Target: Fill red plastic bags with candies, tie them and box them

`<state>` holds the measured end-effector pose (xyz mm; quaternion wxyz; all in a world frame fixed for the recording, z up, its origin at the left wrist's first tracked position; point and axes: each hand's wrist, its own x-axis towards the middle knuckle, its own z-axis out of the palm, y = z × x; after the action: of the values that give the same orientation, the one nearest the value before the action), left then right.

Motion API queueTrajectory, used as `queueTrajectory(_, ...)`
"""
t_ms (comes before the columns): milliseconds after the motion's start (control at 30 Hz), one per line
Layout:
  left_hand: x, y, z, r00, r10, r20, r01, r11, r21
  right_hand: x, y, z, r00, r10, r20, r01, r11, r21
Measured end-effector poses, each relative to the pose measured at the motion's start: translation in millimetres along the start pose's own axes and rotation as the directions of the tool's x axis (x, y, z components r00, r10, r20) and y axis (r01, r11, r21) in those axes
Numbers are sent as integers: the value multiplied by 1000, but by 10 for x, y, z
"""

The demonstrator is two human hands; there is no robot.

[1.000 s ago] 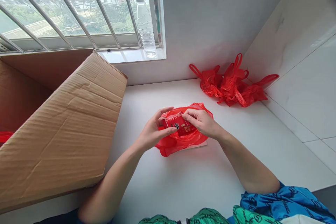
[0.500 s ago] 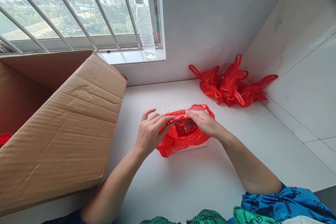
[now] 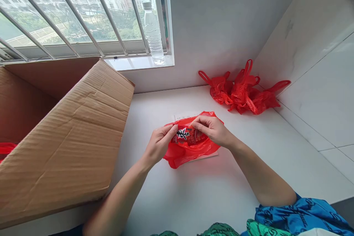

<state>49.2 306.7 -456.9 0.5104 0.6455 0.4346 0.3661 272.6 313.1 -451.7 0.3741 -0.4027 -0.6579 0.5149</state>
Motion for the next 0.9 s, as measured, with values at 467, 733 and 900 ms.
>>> queueTrajectory(467, 37, -256, -61, 974, 185, 127, -199, 445, 873, 65, 229, -17, 997, 80, -21, -65, 615, -786)
queueTrajectory(733, 2, -269, 116, 936, 270, 225, -328, 442, 835, 158, 416, -9, 985, 150, -82, -133, 370, -920)
queueTrajectory(900, -13, -268, 178, 925, 242, 294, -377, 469, 799, 150, 430, -85, 993, 107, -49, -93, 467, -879)
